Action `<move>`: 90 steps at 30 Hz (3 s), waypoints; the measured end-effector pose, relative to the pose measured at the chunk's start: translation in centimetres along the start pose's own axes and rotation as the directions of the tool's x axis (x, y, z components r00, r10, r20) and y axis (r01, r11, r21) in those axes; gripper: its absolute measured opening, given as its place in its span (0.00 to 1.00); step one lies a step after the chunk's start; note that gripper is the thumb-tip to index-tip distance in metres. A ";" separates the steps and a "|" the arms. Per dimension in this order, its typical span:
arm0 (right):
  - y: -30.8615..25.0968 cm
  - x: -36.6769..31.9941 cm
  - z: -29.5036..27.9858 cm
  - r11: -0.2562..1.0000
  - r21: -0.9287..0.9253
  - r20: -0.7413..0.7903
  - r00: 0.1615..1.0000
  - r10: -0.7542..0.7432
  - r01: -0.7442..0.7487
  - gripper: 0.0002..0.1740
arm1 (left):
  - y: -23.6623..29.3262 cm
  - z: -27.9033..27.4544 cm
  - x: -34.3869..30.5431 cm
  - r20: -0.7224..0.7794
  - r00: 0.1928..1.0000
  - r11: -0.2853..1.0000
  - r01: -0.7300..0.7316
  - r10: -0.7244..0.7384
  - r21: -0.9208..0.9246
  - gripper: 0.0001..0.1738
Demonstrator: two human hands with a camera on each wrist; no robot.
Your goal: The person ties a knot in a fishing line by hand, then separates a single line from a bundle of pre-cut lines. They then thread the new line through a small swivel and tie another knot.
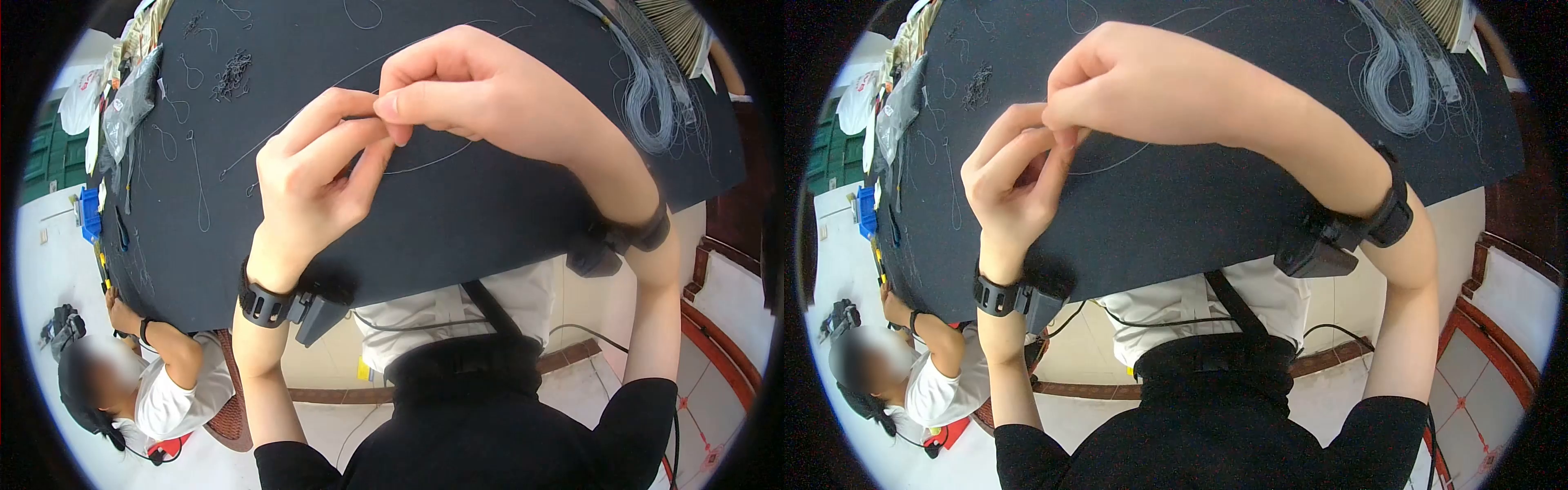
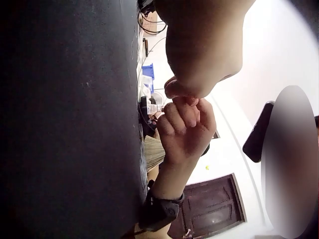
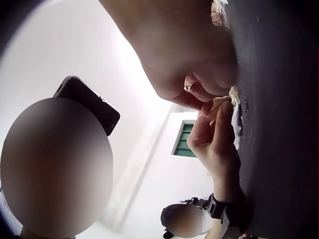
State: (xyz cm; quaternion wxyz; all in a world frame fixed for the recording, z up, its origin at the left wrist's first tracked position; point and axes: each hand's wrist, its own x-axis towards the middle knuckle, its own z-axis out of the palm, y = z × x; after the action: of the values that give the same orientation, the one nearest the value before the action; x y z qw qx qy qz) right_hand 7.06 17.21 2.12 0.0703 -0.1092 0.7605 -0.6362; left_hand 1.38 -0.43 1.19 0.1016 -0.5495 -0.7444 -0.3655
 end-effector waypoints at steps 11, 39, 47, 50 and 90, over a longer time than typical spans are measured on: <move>0.8 0.4 -0.1 0.948 0.226 -0.116 0.960 0.254 -0.224 0.12 | 0.2 0.1 0.1 -0.027 1.000 0.999 -0.015 0.013 -0.048 0.07; -0.9 -0.3 -1.3 0.990 -0.106 0.052 0.993 0.103 -0.097 0.13 | -0.5 0.3 0.1 -0.078 0.996 0.999 0.044 -0.043 0.009 0.06; 0.6 0.2 -0.3 0.999 -0.014 0.059 0.998 -0.038 0.039 0.13 | -0.3 0.3 -0.1 -0.019 1.000 0.999 -0.014 0.014 0.034 0.08; -0.3 0.1 -0.4 0.998 0.046 0.028 0.998 0.052 -0.053 0.13 | -0.1 0.3 0.0 -0.022 1.000 1.000 -0.019 0.019 0.015 0.08; -0.7 0.0 -0.6 0.946 -0.035 0.073 0.943 0.325 -0.324 0.10 | -0.8 0.3 0.0 -0.169 0.983 0.995 0.079 -0.069 0.055 0.06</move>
State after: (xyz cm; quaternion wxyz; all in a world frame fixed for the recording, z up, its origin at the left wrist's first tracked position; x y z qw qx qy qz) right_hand 7.00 17.68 2.90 0.2024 -0.0081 0.7720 -0.6025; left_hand 0.70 -0.29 0.61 0.1668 -0.4855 -0.7640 -0.3908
